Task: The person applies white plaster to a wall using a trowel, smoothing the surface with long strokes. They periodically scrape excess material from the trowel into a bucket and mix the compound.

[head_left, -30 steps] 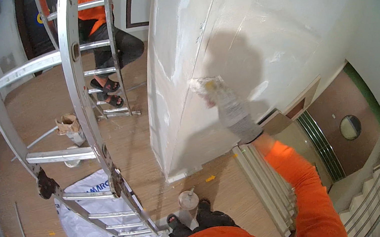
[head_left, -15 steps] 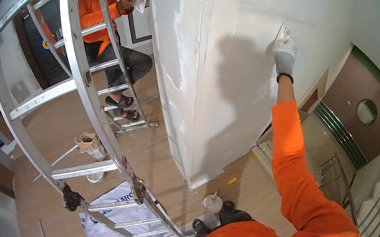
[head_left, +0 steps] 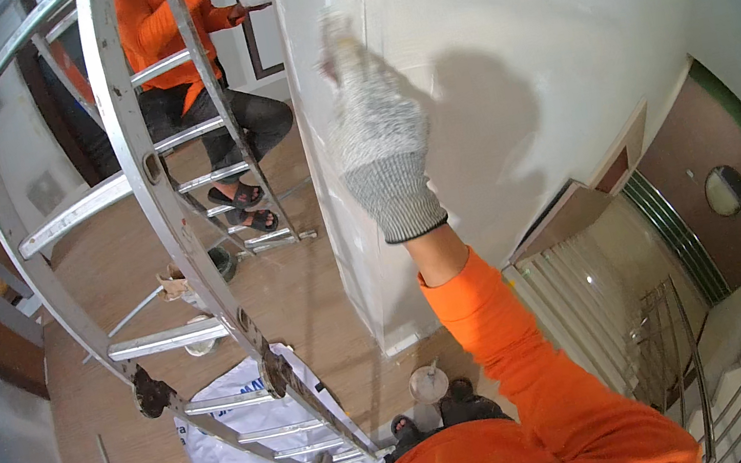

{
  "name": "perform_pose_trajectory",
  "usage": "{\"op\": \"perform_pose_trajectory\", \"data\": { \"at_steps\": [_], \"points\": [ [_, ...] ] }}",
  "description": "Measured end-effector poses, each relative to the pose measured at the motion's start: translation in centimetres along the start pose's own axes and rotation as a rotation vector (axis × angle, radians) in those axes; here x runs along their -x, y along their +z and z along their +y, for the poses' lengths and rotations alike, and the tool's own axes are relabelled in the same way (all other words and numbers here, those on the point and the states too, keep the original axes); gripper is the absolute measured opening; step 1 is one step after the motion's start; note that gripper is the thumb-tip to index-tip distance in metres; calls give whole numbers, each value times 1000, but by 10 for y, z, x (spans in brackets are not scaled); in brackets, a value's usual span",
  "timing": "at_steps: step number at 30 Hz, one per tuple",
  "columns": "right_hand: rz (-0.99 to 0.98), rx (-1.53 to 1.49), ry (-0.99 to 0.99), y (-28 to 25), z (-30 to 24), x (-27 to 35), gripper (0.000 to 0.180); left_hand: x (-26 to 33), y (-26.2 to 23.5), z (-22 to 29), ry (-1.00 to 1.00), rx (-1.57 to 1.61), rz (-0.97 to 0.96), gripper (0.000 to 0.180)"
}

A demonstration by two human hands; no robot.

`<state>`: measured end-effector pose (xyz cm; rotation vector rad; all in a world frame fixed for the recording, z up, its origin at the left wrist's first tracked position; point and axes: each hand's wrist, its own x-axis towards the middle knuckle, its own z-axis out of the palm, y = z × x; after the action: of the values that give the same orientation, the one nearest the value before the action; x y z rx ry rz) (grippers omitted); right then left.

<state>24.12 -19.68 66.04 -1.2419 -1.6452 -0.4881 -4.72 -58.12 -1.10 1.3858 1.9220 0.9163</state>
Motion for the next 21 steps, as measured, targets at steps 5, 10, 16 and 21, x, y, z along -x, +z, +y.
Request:
{"op": "perform_pose_trajectory", "data": {
  "at_steps": [5, 10, 16, 21],
  "points": [
    [253, -3, -464, -20, 38, -19, 50, -42, 5, 30, -446, 346, 92, 29],
    [622, 563, -690, -48, 119, -109, 31, -2, 19, 50, -340, 334, 87, 27],
    [30, 102, -530, 13, 140, -19, 60, 84, 35, -2, -113, -283, -27, 28],
    [-288, 363, -471, 51, 170, 124, 73, 112, 43, -9, -661, 87, -128, 22]
  ]
}}
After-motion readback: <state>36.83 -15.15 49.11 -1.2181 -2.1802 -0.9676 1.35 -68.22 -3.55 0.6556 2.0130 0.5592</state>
